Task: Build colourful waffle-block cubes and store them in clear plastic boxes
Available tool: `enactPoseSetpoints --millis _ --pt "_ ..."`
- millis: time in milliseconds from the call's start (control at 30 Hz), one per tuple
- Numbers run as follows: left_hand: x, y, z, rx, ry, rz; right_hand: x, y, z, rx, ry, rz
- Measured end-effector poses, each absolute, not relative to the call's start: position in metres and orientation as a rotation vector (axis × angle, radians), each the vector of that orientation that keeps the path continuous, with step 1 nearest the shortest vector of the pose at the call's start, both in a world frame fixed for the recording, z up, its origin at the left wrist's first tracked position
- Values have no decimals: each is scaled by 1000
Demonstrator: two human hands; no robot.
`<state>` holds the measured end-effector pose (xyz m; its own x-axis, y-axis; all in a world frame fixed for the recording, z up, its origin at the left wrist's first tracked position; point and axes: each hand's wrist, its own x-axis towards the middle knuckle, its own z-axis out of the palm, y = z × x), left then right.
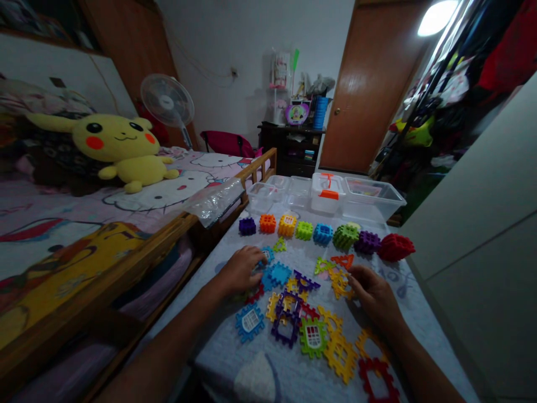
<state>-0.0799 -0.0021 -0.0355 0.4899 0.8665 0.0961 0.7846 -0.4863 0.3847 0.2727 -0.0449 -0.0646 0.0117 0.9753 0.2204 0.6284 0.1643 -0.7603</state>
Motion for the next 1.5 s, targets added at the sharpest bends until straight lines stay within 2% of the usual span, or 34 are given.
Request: enactPoseSetpoints --millis 100,233,500,700,900,1067,1200,1333,1500 --pt "-82 4 -28 2389 1359 431 271 -45 -61 -1560 -1723 500" --pt "-65 24 -23 2377 1571 454 270 -43 -60 -1538 -1761 360" --pt "-20 55 -45 2346 1767 327 276 -43 -63 -1519 -1816 300" --pt "-14 54 -46 2384 1560 402 275 -42 -64 -1535 -1813 328" --pt "-5 39 -32 2227 1138 627 275 -42 -64 -1544 -1811 342" --pt "-15 23 -19 2049 885 385 275 -43 -64 -1540 -1813 334" --pt "-33 15 -16 2266 1071 302 274 -43 -65 -1538 -1832 335" --pt "-42 14 -21 2439 1160 48 273 -42 -65 -1548 -1828 359" --pt "-41 13 -25 2484 1171 126 274 -43 -64 -1537 -1822 358"
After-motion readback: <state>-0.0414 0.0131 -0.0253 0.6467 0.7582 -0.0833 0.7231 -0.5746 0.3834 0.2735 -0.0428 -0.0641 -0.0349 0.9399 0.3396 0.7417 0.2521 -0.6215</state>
